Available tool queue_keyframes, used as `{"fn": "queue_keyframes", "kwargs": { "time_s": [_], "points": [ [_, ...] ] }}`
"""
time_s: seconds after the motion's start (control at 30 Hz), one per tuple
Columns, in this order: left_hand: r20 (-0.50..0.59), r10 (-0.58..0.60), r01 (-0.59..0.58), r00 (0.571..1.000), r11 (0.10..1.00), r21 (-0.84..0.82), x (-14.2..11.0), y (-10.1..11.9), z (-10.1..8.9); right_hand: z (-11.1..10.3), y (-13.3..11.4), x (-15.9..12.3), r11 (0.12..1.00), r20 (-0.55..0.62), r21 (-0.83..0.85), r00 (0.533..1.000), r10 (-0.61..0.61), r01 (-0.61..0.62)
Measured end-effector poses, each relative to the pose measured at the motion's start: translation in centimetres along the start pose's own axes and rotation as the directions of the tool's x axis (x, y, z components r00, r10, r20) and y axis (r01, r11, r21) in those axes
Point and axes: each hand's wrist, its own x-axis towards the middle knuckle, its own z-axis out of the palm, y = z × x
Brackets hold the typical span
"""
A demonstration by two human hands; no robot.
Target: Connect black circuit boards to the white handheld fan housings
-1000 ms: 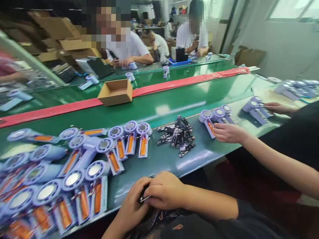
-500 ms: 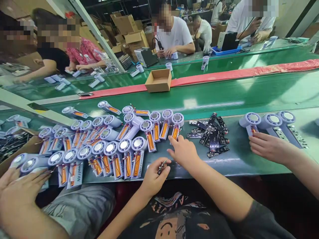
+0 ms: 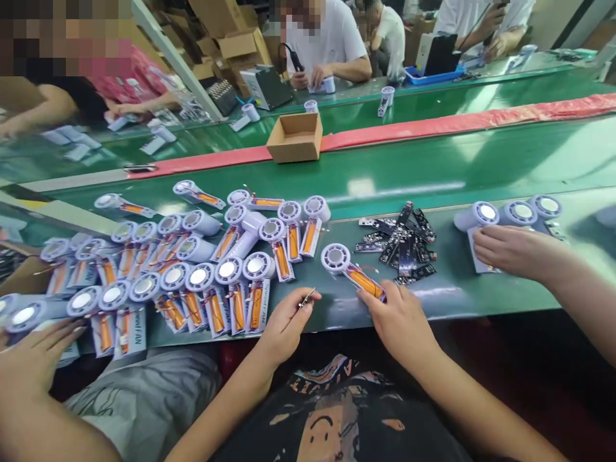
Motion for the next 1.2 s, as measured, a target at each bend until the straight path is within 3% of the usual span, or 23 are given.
{"fn": "queue_keyframes", "kwargs": {
  "time_s": [0.13, 0.23, 0.3, 0.4, 0.5, 0.6, 0.7, 0.77, 0.83, 0.9, 0.97, 1.03, 1.2],
  "points": [
    [-0.012, 0.041, -0.040, 0.999, 0.994, 0.099, 1.2, 0.7, 1.4, -1.4, 0.7, 0.4, 0.989, -0.140, 0.145, 0.989, 0.053, -0.032],
    [0.011, 0.205, -0.200, 0.979, 0.943, 0.267, 2.5, 1.5, 2.2, -1.8, 1.1, 1.7, 0.966, -0.219, 0.249, 0.969, 0.118, -0.061],
    [0.099, 0.255, -0.271, 0.962, 0.843, 0.464, 3.7, 2.5, 2.8, -1.5, 1.0, 2.7, 0.952, -0.185, 0.288, 0.969, 0.164, -0.106],
    [0.174, 0.167, -0.240, 0.971, 0.602, 0.762, 5.1, 4.5, 3.8, -0.9, 0.5, 3.8, 0.940, -0.078, 0.316, 0.984, 0.158, -0.126],
    [0.185, 0.138, -0.225, 0.973, 0.387, 0.894, 5.7, 5.7, 4.1, -0.2, 0.2, 4.0, 0.949, -0.058, 0.276, 0.983, 0.175, -0.153],
    [0.277, 0.275, -0.354, 0.921, 0.289, 0.889, 6.3, 5.6, 3.3, 0.4, 0.0, 3.6, 0.944, -0.063, 0.270, 0.975, 0.214, -0.189],
    [0.325, 0.540, -0.519, 0.776, 0.255, 0.816, 6.7, 4.9, 2.2, 0.8, -0.2, 3.1, 0.929, -0.076, 0.307, 0.968, 0.239, -0.205],
    [0.310, 0.646, -0.568, 0.698, 0.236, 0.788, 6.8, 4.6, 1.7, 1.0, -0.3, 3.0, 0.919, -0.085, 0.335, 0.965, 0.247, -0.206],
    [0.300, 0.636, -0.550, 0.711, 0.237, 0.801, 6.6, 4.2, 1.6, 1.3, -0.2, 3.0, 0.913, -0.092, 0.356, 0.965, 0.245, -0.197],
    [0.291, 0.563, -0.493, 0.774, 0.247, 0.834, 6.4, 3.9, 1.8, 1.5, -0.2, 3.0, 0.912, -0.099, 0.366, 0.966, 0.237, -0.186],
    [0.280, 0.523, -0.454, 0.805, 0.239, 0.858, 6.4, 3.6, 2.0, 1.7, -0.1, 2.9, 0.913, -0.105, 0.369, 0.968, 0.228, -0.175],
    [0.303, 0.551, -0.483, 0.777, 0.214, 0.849, 6.4, 3.4, 2.1, 1.7, 0.0, 2.8, 0.915, -0.110, 0.367, 0.970, 0.218, -0.164],
    [0.400, 0.660, -0.625, 0.636, 0.138, 0.768, 6.5, 3.5, 1.7, 1.6, 0.2, 2.6, 0.918, -0.133, 0.368, 0.969, 0.208, -0.146]
  ]
}}
